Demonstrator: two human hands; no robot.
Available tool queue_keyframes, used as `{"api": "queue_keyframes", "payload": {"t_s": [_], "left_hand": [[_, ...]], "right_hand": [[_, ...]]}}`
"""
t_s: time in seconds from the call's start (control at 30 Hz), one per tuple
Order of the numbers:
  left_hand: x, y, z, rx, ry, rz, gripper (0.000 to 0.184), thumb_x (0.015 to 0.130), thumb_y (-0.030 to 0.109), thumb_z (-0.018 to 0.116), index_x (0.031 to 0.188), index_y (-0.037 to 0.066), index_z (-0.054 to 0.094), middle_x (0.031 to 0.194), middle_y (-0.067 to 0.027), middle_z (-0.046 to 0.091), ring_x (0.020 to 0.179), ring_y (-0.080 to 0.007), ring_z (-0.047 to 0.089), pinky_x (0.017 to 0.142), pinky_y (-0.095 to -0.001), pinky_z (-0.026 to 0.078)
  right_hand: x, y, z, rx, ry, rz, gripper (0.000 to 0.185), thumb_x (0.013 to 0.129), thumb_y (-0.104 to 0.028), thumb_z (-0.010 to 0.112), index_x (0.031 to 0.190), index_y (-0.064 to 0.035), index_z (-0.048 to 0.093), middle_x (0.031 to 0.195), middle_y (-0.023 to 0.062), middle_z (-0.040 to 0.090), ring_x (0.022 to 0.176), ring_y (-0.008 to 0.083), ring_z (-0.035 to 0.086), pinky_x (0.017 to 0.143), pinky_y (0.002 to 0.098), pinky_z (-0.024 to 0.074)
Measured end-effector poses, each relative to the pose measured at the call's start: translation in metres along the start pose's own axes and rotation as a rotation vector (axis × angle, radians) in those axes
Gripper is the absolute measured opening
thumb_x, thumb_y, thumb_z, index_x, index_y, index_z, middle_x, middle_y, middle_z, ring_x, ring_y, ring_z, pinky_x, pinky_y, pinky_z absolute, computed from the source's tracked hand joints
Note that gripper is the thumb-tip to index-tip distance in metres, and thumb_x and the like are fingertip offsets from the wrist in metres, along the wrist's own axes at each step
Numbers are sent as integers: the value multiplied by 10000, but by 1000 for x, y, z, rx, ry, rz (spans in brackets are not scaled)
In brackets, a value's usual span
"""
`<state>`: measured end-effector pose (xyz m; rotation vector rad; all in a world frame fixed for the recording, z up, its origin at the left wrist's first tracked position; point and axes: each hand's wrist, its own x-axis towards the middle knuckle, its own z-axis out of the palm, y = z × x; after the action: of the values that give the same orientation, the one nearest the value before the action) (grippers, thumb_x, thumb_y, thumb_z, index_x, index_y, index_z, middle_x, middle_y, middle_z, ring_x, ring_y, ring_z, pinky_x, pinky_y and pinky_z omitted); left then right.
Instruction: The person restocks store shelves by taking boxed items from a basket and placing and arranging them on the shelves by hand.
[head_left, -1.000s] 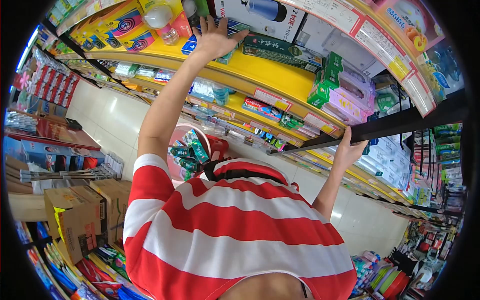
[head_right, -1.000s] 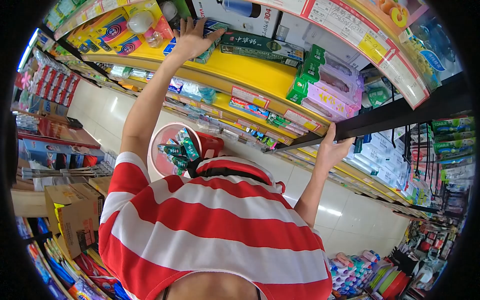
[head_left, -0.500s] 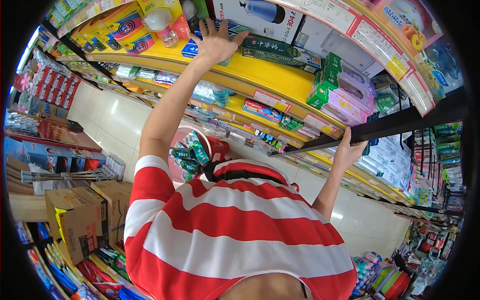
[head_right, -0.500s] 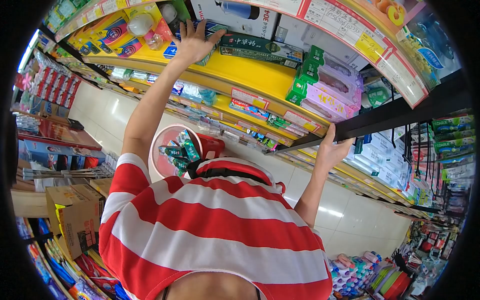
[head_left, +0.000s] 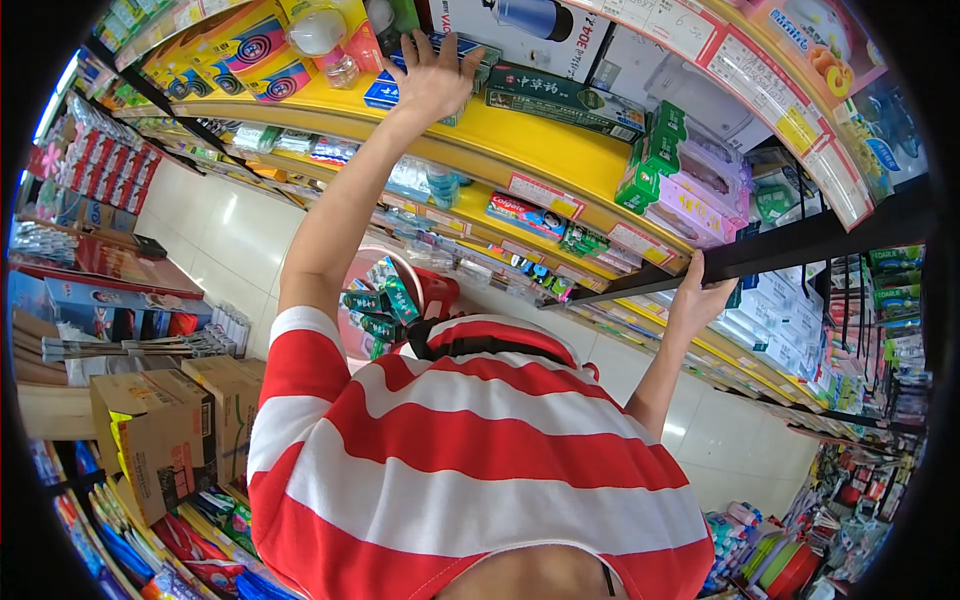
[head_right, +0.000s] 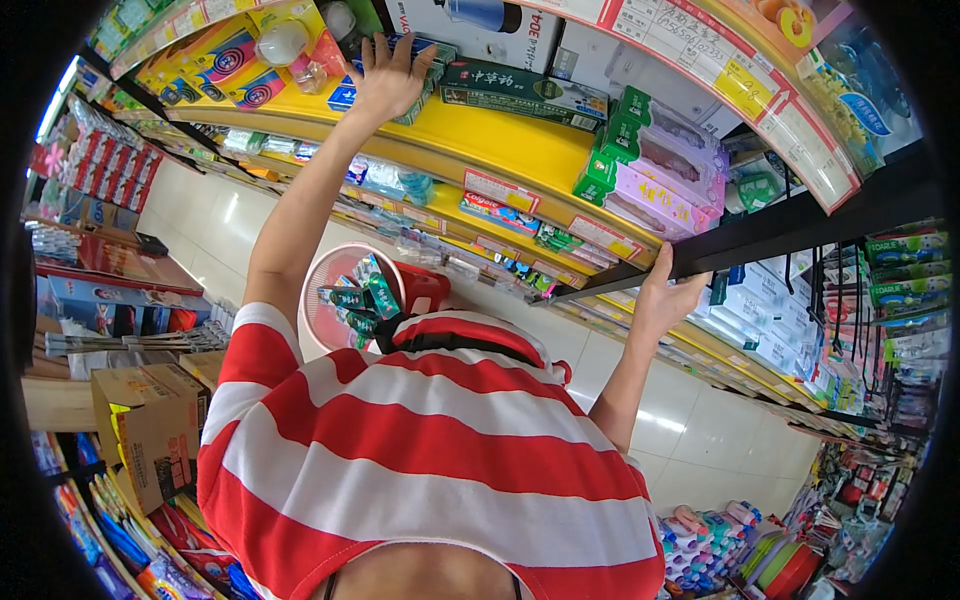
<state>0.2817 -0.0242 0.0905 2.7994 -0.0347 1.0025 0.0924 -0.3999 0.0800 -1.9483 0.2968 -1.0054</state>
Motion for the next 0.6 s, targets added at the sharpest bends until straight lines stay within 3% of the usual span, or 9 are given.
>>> {"api": "queue_keyframes", "payload": {"t_s": [0.13, 0.23, 0.33, 0.43, 0.47, 0.57, 0.6], "left_hand": [[-1, 3, 0, -46, 78, -18, 597, 894, 550, 339, 1247, 92, 485, 1344, -341, 304, 1288, -505, 207, 927, -750, 72], [-1, 8, -7, 33, 133, 20, 563, 890, 520, 388, 1234, 88, 498, 1337, -302, 346, 1287, -461, 251, 939, -735, 103], [1, 28, -29, -89, 243, 140, 555, 862, 500, 473, 1225, 82, 506, 1314, -236, 405, 1279, -385, 307, 984, -676, 149], [-2, 52, -57, -244, 89, 352, 576, 821, 486, 557, 1230, 86, 492, 1299, -173, 433, 1265, -362, 338, 1045, -559, 186], [-5, 55, -54, -207, 26, 413, 613, 790, 520, 573, 1207, 76, 503, 1264, -146, 465, 1265, -283, 353, 1054, -580, 164], [-9, 53, -47, -62, -148, 479, 653, 790, 520, 576, 1267, 92, 449, 1293, -133, 444, 1270, -283, 352, 1087, -531, 117], [-8, 50, -46, -40, -210, 477, 603, 806, 439, 594, 1283, 108, 432, 1292, -133, 444, 1267, -274, 363, 1085, -547, 107]], "right_hand": [[0, -2, 0, 20, -2, 4, 370, 812, -143, 669, 1078, 55, 506, 975, 145, 602, 850, 197, 577, 777, 294, 447], [0, -1, 0, 10, -4, 1, 368, 812, -143, 669, 1077, 55, 507, 975, 146, 602, 851, 196, 576, 777, 291, 446], [1, 1, 0, 18, 1, -17, 369, 811, -147, 671, 1074, 54, 509, 974, 148, 603, 846, 197, 577, 774, 290, 447], [-1, 3, 0, -1, 1, -15, 370, 811, -146, 671, 1076, 55, 509, 974, 147, 605, 839, 197, 578, 769, 289, 449], [0, 3, 0, -12, 3, -12, 371, 811, -145, 671, 1077, 56, 508, 974, 146, 606, 837, 197, 578, 767, 288, 449], [0, -1, -1, 2, -10, -9, 374, 812, -140, 672, 1081, 61, 506, 970, 142, 607, 834, 191, 577, 765, 285, 448], [0, 1, -1, 15, -3, -23, 374, 812, -138, 672, 1081, 62, 506, 968, 140, 607, 834, 189, 576, 766, 284, 448]]}}
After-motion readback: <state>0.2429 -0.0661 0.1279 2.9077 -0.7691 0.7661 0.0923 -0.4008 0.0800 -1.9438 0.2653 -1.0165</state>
